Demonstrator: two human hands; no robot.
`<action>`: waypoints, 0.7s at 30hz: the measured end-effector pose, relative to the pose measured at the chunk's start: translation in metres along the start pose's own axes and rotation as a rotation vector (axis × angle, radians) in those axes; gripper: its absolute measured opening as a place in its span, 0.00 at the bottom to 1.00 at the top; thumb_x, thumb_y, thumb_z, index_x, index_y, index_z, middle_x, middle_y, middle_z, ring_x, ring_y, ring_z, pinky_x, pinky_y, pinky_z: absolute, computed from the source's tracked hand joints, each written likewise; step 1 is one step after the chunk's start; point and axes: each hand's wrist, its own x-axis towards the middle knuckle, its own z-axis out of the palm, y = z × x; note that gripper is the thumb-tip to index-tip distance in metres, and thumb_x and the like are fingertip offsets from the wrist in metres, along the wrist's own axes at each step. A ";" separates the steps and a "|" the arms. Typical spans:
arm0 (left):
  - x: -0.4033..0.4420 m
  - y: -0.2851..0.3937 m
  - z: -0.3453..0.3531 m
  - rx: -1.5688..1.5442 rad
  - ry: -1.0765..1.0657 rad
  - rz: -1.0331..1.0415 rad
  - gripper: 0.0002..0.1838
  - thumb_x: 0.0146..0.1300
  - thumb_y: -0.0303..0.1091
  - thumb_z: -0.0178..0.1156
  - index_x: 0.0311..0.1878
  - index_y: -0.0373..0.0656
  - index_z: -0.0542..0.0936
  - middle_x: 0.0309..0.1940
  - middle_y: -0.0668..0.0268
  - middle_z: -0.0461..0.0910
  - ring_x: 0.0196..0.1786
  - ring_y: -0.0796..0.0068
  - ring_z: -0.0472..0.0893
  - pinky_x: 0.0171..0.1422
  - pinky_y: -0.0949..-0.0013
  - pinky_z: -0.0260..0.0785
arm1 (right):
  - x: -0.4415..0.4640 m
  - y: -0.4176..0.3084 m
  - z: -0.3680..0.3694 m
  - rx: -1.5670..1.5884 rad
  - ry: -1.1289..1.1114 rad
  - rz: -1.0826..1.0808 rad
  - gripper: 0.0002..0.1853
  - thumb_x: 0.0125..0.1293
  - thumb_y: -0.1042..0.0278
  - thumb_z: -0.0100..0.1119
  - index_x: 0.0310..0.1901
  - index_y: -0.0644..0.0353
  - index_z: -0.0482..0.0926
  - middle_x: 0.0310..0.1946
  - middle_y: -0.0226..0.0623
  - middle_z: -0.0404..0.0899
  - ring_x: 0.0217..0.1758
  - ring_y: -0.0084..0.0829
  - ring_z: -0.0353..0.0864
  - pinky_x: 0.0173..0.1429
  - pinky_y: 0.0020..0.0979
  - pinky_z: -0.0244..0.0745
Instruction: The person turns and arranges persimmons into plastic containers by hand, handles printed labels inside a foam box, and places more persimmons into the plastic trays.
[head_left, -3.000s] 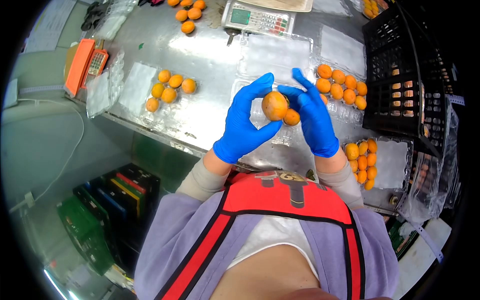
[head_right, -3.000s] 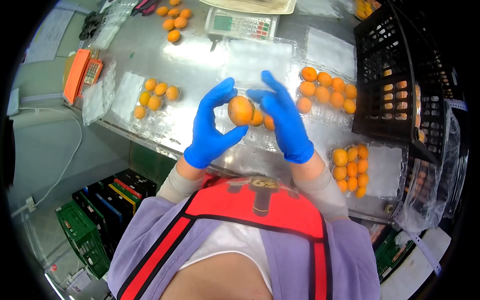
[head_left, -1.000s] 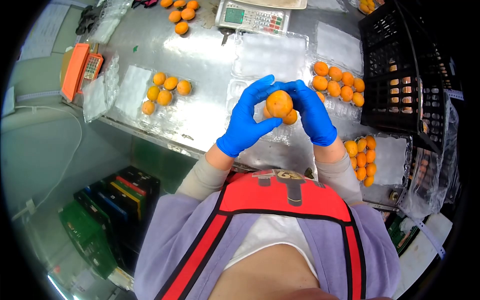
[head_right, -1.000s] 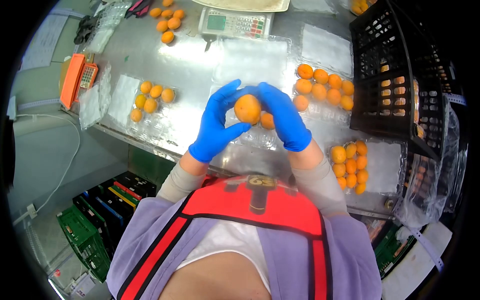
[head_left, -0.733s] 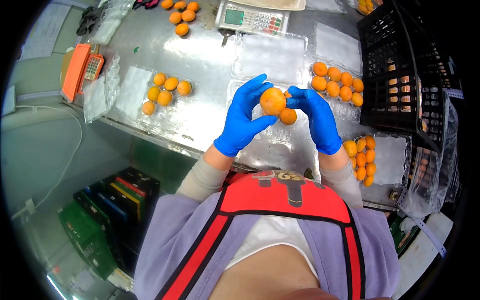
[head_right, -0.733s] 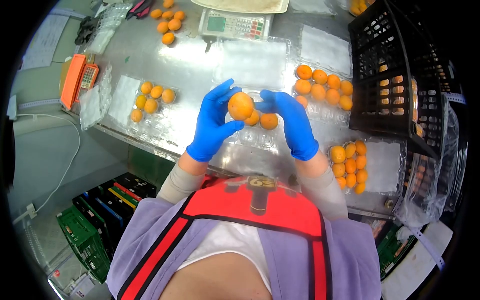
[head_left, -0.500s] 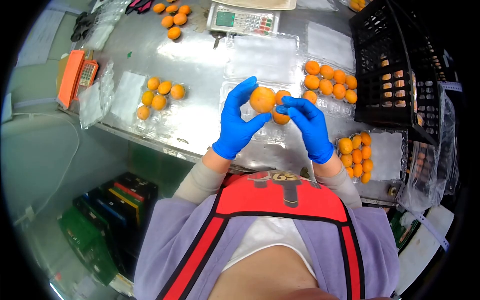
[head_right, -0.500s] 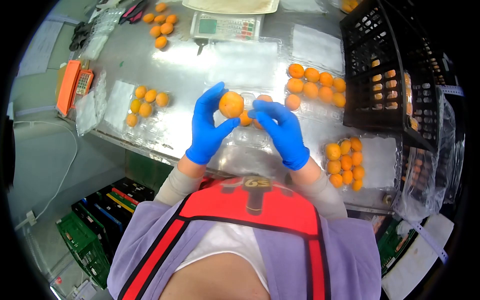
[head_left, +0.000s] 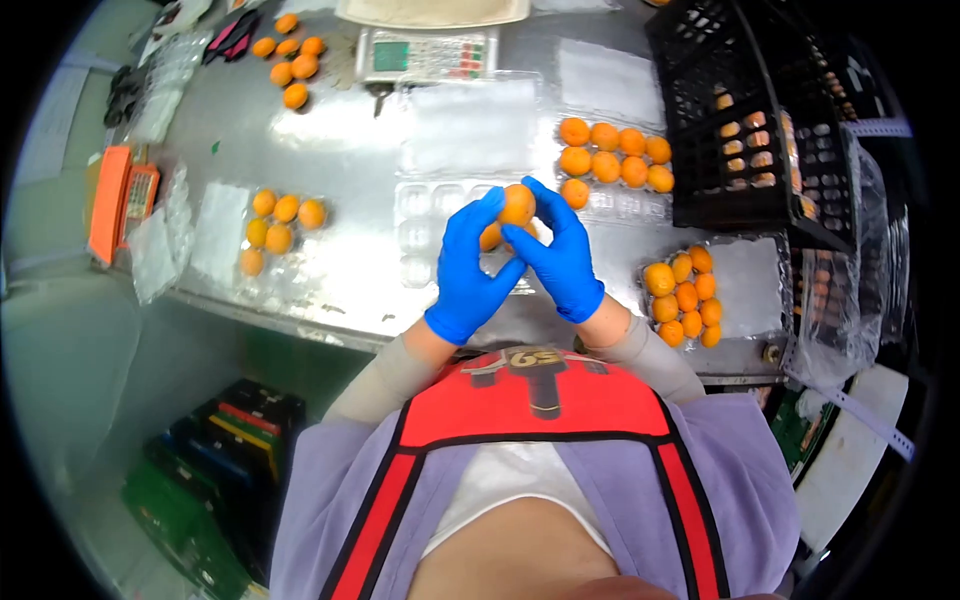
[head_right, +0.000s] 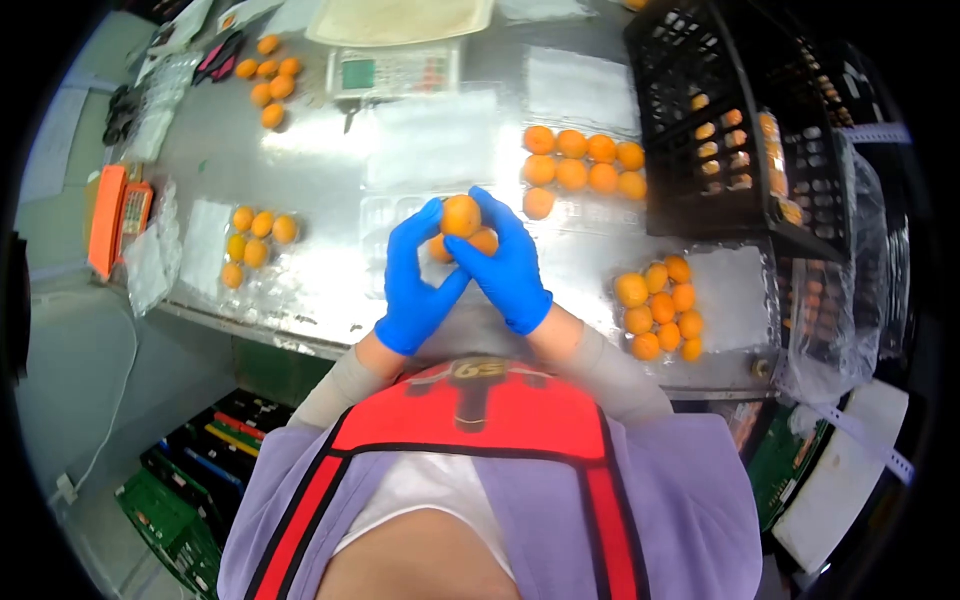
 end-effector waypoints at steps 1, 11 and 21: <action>0.000 0.003 0.000 -0.090 -0.057 -0.074 0.37 0.49 0.24 0.67 0.63 0.38 0.64 0.61 0.55 0.67 0.62 0.60 0.70 0.65 0.62 0.63 | 0.000 0.002 -0.006 -0.043 0.022 0.000 0.31 0.56 0.69 0.66 0.62 0.64 0.67 0.54 0.38 0.73 0.57 0.28 0.72 0.62 0.30 0.66; 0.001 -0.023 -0.028 -0.211 -0.041 -0.260 0.36 0.53 0.26 0.65 0.66 0.40 0.62 0.65 0.59 0.65 0.63 0.63 0.68 0.66 0.61 0.61 | 0.010 0.097 -0.169 -0.513 0.582 0.074 0.30 0.53 0.60 0.70 0.55 0.66 0.72 0.50 0.43 0.76 0.52 0.35 0.76 0.57 0.33 0.70; -0.015 -0.034 -0.036 -0.178 -0.025 -0.305 0.33 0.54 0.26 0.64 0.64 0.40 0.65 0.62 0.59 0.67 0.62 0.64 0.69 0.65 0.62 0.63 | 0.007 0.075 -0.189 -0.952 0.455 0.456 0.34 0.52 0.40 0.61 0.54 0.60 0.75 0.50 0.51 0.77 0.54 0.46 0.76 0.56 0.39 0.71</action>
